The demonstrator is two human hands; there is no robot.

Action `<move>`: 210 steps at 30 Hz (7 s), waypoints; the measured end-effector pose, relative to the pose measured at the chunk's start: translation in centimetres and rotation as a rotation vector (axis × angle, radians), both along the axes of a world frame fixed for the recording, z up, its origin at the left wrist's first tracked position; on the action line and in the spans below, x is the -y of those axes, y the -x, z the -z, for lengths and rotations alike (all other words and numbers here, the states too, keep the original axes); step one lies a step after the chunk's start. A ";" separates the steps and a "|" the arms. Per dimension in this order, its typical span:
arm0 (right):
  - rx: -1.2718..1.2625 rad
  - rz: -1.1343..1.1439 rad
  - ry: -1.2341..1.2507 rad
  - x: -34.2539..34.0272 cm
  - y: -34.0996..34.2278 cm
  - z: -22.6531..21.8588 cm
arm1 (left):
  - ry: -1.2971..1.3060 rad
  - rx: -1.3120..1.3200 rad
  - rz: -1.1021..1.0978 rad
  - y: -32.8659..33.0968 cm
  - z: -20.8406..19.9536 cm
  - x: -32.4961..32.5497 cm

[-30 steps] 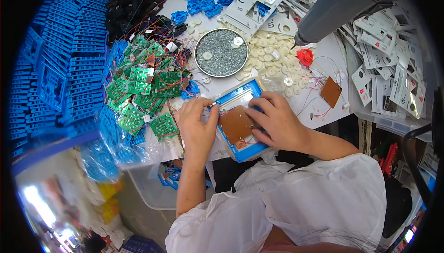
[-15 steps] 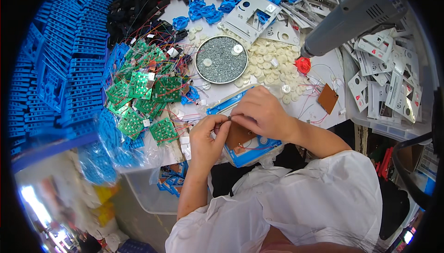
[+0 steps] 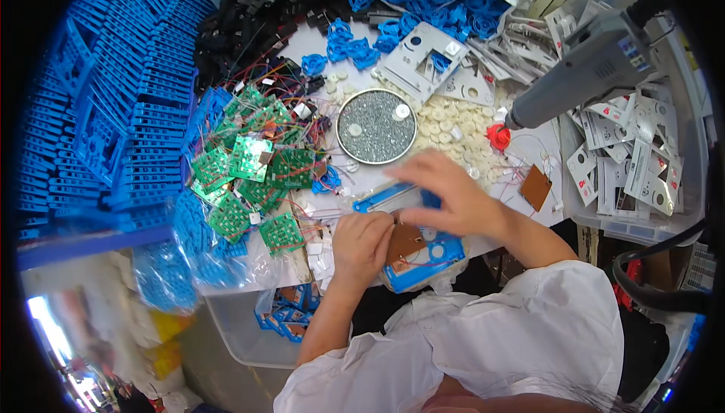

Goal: Assembling electronic components into a plastic frame using a power screwdriver.

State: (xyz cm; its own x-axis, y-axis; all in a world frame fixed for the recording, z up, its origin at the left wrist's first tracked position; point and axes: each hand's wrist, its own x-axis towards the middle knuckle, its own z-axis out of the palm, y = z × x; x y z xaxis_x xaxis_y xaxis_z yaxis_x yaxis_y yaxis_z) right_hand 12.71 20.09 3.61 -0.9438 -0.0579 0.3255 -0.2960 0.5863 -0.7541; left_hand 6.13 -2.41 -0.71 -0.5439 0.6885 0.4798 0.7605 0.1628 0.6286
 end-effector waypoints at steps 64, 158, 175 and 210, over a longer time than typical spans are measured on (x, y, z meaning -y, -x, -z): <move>0.086 -0.060 -0.274 -0.1 -3.0 1.1 | -0.176 0.084 -0.220 -0.2 2.4 1.7; 0.273 -0.463 -0.399 -0.6 -1.1 -0.8 | 0.773 0.785 0.272 5.8 -5.8 -1.5; 0.260 -0.430 -0.354 -0.6 -1.0 -0.5 | 0.702 0.414 0.350 5.5 -5.7 -1.6; -0.156 -0.117 -0.161 -2.5 -3.4 -1.4 | 0.316 -0.165 -0.006 9.1 -3.8 -3.1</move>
